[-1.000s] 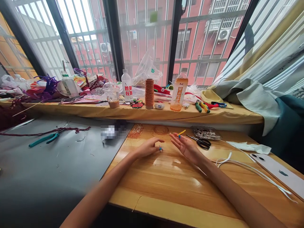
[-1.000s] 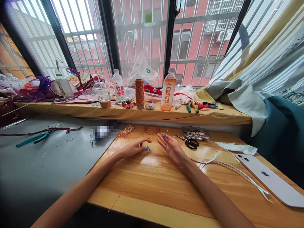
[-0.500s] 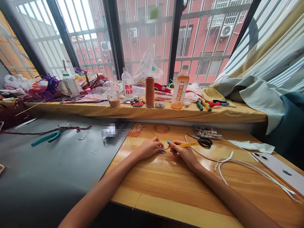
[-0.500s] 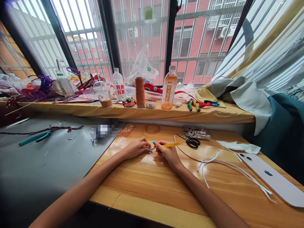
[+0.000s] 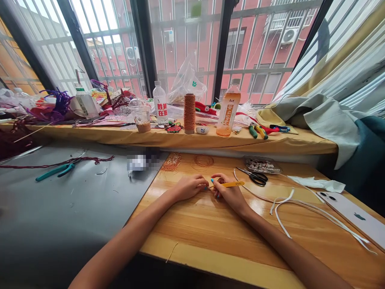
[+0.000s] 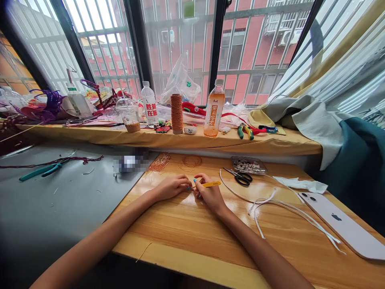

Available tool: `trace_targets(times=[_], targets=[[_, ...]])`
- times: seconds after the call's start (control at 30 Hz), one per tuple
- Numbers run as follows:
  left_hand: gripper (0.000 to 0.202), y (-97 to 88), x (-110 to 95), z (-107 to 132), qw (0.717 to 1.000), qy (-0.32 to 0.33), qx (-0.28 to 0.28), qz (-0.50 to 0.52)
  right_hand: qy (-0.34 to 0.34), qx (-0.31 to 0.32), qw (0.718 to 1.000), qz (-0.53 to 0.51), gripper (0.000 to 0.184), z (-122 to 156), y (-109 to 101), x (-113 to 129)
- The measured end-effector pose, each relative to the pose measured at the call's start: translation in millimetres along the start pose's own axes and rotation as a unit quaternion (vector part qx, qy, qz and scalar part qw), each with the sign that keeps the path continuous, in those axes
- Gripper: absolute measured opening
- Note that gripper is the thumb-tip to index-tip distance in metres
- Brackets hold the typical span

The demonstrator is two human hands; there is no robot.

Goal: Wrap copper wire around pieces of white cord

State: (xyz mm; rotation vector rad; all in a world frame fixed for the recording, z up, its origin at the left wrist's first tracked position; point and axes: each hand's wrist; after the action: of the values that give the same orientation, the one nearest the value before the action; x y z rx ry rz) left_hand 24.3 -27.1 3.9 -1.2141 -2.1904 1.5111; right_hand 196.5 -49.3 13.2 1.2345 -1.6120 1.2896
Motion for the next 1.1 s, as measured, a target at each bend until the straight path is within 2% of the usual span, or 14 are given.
trace_targets(times=[0.17,0.37,0.6,0.8,0.9,0.97,1.03,1.1], targets=[[0.024,-1.8,-3,0,1.0,-0.003,0.009,0.0,-0.023,0.016,0.999,0.024,0.019,0,0,1],[0.023,-0.4,-3,-1,1.0,-0.009,0.002,0.011,-0.003,0.022,1.0,0.019,0.021,-1,0,0],[0.023,5.7,-8,-5,0.998,-0.064,-0.011,0.017,-0.093,0.014,0.991,0.098,0.02,-1,2,-5],[0.022,7.1,-11,-6,0.996,-0.077,-0.006,0.044,-0.113,0.005,0.989,0.1,0.021,1,5,-3],[0.022,4.8,-10,-6,0.994,-0.078,-0.008,0.073,-0.091,0.015,0.993,0.077,0.019,-1,3,-4],[0.023,1.8,-8,-6,0.991,-0.086,-0.023,0.1,-0.044,-0.013,0.998,0.043,0.019,-3,1,-5],[0.026,-1.3,-7,-6,0.987,-0.113,-0.05,0.105,-0.009,-0.073,0.997,0.021,0.019,-6,-3,-7],[0.029,-3.1,-6,-5,0.984,-0.149,-0.063,0.075,-0.01,-0.119,0.993,0.02,0.022,-8,-5,-7]])
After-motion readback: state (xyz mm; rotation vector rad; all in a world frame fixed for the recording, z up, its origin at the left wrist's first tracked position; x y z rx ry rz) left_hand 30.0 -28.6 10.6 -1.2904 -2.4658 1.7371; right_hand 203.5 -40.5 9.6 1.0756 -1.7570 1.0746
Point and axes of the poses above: each hand's wrist, its own z-axis away from the middle knuckle, its own y-axis out of the palm, x = y × z, and after that the axes turned 9 degrees about -x, right-handed
